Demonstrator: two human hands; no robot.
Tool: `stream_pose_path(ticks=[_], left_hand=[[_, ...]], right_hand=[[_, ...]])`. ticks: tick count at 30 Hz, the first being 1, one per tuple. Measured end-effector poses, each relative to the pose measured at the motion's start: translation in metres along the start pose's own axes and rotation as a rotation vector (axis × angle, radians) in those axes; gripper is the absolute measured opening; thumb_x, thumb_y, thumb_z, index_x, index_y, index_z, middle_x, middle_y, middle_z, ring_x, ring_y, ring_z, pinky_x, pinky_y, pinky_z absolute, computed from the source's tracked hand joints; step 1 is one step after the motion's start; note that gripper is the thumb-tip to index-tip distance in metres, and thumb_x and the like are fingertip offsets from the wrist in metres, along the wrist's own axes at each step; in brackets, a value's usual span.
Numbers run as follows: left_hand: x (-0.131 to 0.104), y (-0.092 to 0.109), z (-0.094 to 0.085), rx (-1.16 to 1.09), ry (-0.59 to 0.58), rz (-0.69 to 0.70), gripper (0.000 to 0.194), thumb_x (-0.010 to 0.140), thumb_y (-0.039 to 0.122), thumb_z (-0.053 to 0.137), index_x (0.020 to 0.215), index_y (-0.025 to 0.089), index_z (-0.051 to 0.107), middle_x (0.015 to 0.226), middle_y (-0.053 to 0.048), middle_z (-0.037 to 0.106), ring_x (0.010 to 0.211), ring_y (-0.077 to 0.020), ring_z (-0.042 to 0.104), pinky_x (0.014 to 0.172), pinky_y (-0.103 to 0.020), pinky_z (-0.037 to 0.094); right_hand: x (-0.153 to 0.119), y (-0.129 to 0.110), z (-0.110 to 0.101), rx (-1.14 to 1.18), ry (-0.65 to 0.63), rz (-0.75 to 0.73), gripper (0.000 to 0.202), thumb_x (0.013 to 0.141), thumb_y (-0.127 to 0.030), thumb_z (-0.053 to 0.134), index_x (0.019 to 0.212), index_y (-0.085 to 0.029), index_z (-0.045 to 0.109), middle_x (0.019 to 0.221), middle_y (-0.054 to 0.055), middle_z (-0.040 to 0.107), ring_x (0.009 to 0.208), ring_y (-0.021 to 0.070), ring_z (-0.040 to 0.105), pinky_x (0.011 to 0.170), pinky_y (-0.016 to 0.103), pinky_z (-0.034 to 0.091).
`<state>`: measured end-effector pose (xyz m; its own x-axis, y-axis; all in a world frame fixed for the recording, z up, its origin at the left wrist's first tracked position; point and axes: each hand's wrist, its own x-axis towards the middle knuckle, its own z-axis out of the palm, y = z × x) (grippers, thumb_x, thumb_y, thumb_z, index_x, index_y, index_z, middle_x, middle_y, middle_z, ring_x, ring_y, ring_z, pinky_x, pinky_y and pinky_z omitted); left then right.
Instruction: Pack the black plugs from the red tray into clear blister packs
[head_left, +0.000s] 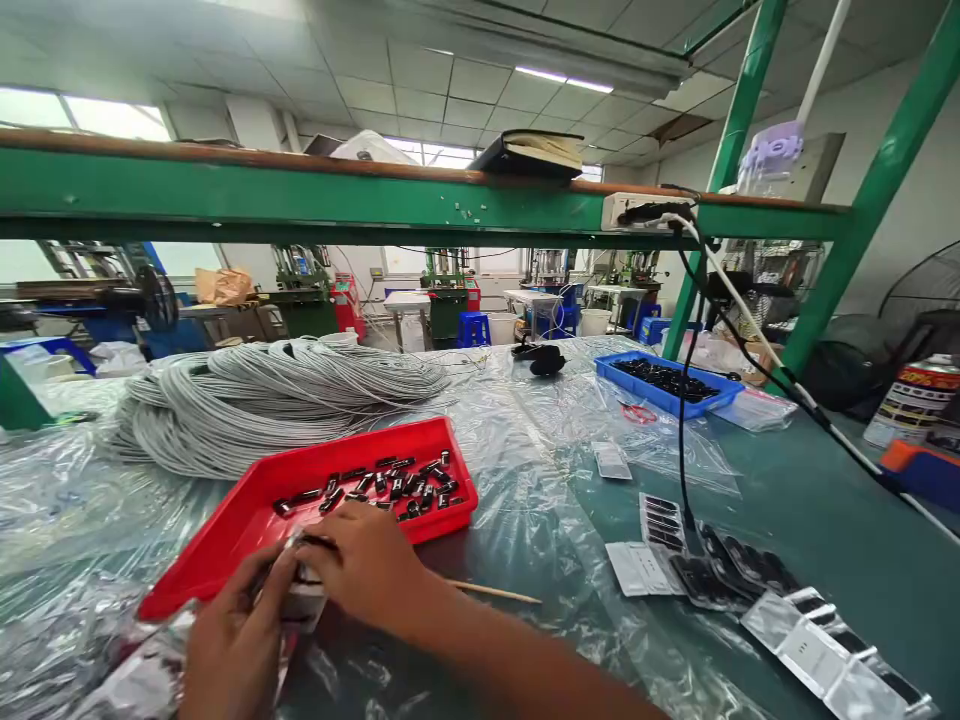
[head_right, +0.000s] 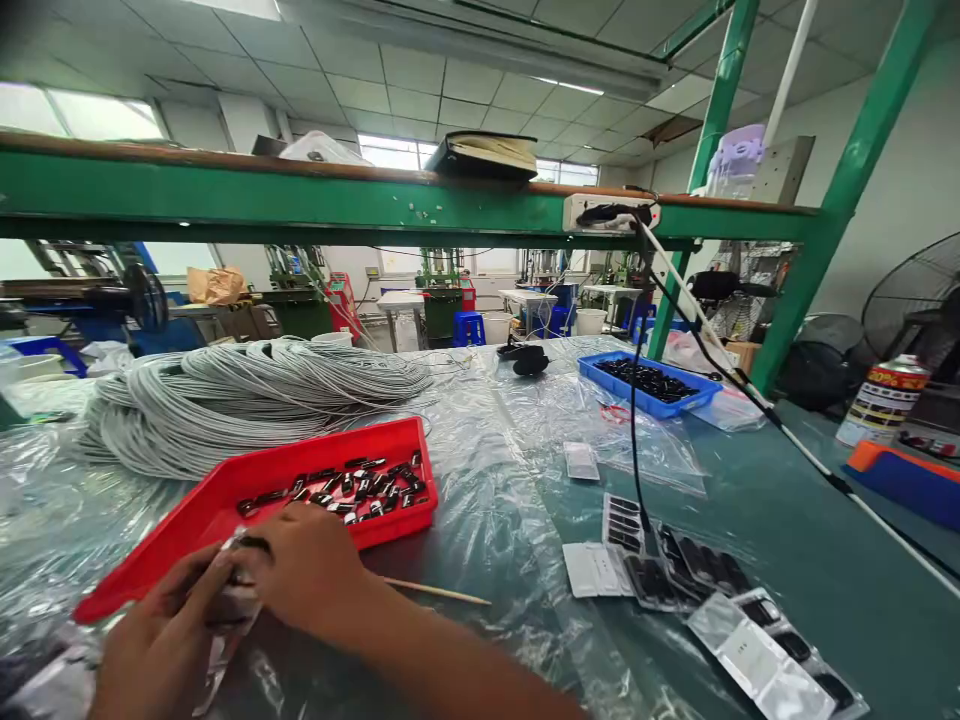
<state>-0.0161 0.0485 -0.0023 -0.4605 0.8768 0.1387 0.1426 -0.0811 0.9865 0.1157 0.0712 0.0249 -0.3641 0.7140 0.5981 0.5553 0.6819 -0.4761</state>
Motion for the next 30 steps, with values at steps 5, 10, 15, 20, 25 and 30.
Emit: stream_pose_path(ticks=[5, 10, 15, 20, 25, 30], left_hand=[[-0.008, 0.008, -0.001, -0.055, -0.213, 0.154, 0.053, 0.066, 0.062, 0.073, 0.093, 0.016, 0.069, 0.076, -0.001, 0.07, 0.065, -0.0181, 0.062, 0.054, -0.023, 0.048], [-0.021, 0.018, 0.005, -0.075, -0.29, 0.21, 0.037, 0.078, 0.052, 0.065, 0.09, 0.017, 0.067, 0.075, -0.001, 0.067, 0.068, -0.0165, 0.059, 0.06, -0.022, 0.045], [-0.026, 0.014, 0.009, -0.057, -0.267, 0.165, 0.037, 0.08, 0.052, 0.061, 0.088, 0.016, 0.063, 0.07, 0.0, 0.06, 0.063, -0.0143, 0.053, 0.058, -0.022, 0.04], [-0.025, 0.004, 0.017, 0.009, -0.158, 0.115, 0.036, 0.081, 0.051, 0.055, 0.079, 0.016, 0.061, 0.067, -0.001, 0.059, 0.061, -0.0156, 0.052, 0.058, -0.025, 0.039], [-0.02, -0.005, 0.018, 0.05, -0.031, 0.089, 0.027, 0.08, 0.042, 0.056, 0.074, 0.017, 0.061, 0.073, -0.006, 0.065, 0.072, -0.0212, 0.057, 0.067, -0.029, 0.04], [-0.014, -0.008, 0.009, 0.026, 0.068, 0.043, 0.025, 0.079, 0.04, 0.058, 0.067, 0.018, 0.057, 0.068, -0.005, 0.062, 0.069, -0.0204, 0.055, 0.065, -0.029, 0.039]], right_hand=[[0.001, 0.02, -0.016, 0.344, -0.01, 0.067, 0.023, 0.09, -0.039, 0.066, 0.09, -0.019, 0.076, 0.083, 0.003, 0.074, 0.077, 0.0174, 0.067, 0.072, 0.025, 0.047], [-0.002, 0.034, -0.031, 0.399, -0.038, 0.024, 0.018, 0.084, -0.034, 0.069, 0.081, -0.019, 0.076, 0.075, 0.003, 0.073, 0.069, 0.0177, 0.065, 0.064, 0.026, 0.045], [-0.004, 0.042, -0.024, 0.38, -0.068, 0.038, 0.02, 0.081, -0.032, 0.063, 0.085, -0.016, 0.075, 0.08, 0.007, 0.074, 0.071, 0.0212, 0.067, 0.066, 0.029, 0.049], [-0.008, 0.052, -0.012, 0.413, -0.092, 0.142, 0.027, 0.08, -0.037, 0.061, 0.088, -0.015, 0.075, 0.079, 0.008, 0.075, 0.069, 0.0245, 0.069, 0.062, 0.032, 0.052], [-0.012, 0.045, 0.0, 0.222, -0.037, -0.103, 0.025, 0.089, -0.029, 0.051, 0.093, -0.019, 0.073, 0.097, 0.01, 0.073, 0.088, 0.0254, 0.068, 0.081, 0.038, 0.053], [-0.011, 0.023, -0.001, 0.179, 0.065, -0.188, 0.024, 0.095, -0.031, 0.047, 0.094, -0.021, 0.068, 0.098, 0.01, 0.071, 0.088, 0.0253, 0.068, 0.08, 0.038, 0.054]])
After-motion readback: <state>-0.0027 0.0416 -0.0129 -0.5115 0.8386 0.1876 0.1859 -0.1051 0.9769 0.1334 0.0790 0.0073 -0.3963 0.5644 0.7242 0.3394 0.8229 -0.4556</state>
